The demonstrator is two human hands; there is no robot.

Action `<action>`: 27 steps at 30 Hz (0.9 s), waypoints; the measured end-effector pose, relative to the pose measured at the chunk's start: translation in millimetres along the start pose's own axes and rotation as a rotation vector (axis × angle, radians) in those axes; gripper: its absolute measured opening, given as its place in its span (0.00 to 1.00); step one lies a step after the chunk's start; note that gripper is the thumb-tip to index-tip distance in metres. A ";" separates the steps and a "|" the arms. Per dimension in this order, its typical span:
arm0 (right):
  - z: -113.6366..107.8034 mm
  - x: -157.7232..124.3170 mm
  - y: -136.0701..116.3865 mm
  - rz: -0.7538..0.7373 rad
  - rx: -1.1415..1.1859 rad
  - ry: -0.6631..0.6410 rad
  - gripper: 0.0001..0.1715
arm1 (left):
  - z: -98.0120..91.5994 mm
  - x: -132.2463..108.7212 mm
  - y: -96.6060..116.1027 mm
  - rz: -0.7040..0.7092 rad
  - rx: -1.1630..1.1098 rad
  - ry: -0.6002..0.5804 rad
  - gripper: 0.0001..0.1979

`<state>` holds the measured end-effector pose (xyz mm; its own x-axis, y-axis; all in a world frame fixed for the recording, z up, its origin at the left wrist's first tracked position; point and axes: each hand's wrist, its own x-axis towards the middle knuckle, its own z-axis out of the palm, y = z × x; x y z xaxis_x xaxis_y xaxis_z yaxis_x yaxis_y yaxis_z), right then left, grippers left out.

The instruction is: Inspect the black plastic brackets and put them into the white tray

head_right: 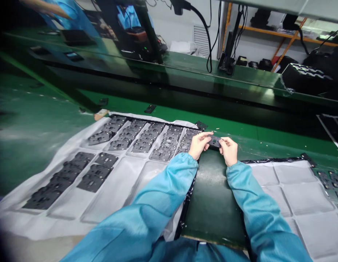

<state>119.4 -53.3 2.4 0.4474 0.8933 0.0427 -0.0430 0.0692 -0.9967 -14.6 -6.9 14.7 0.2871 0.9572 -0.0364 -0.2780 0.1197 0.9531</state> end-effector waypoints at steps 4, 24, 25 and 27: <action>0.6 -0.9 -1.0 -0.029 -0.009 -0.016 0.15 | 1.2 1.1 0.4 -0.028 -0.037 0.018 0.13; 1.6 13.3 -2.1 -0.090 0.194 0.033 0.17 | -57.0 -12.4 115.0 0.426 0.217 0.133 0.08; 1.8 11.7 -1.8 -0.067 0.187 0.029 0.18 | -81.6 -31.2 131.1 0.421 0.312 0.147 0.07; 2.8 9.1 -1.0 0.008 0.180 -0.004 0.19 | -138.9 -75.8 155.7 0.408 0.503 0.329 0.09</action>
<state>121.0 -44.0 4.0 0.4433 0.8957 0.0357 -0.2059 0.1405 -0.9684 -207.0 -24.3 124.1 -0.0617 0.9389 0.3387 0.1741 -0.3240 0.9299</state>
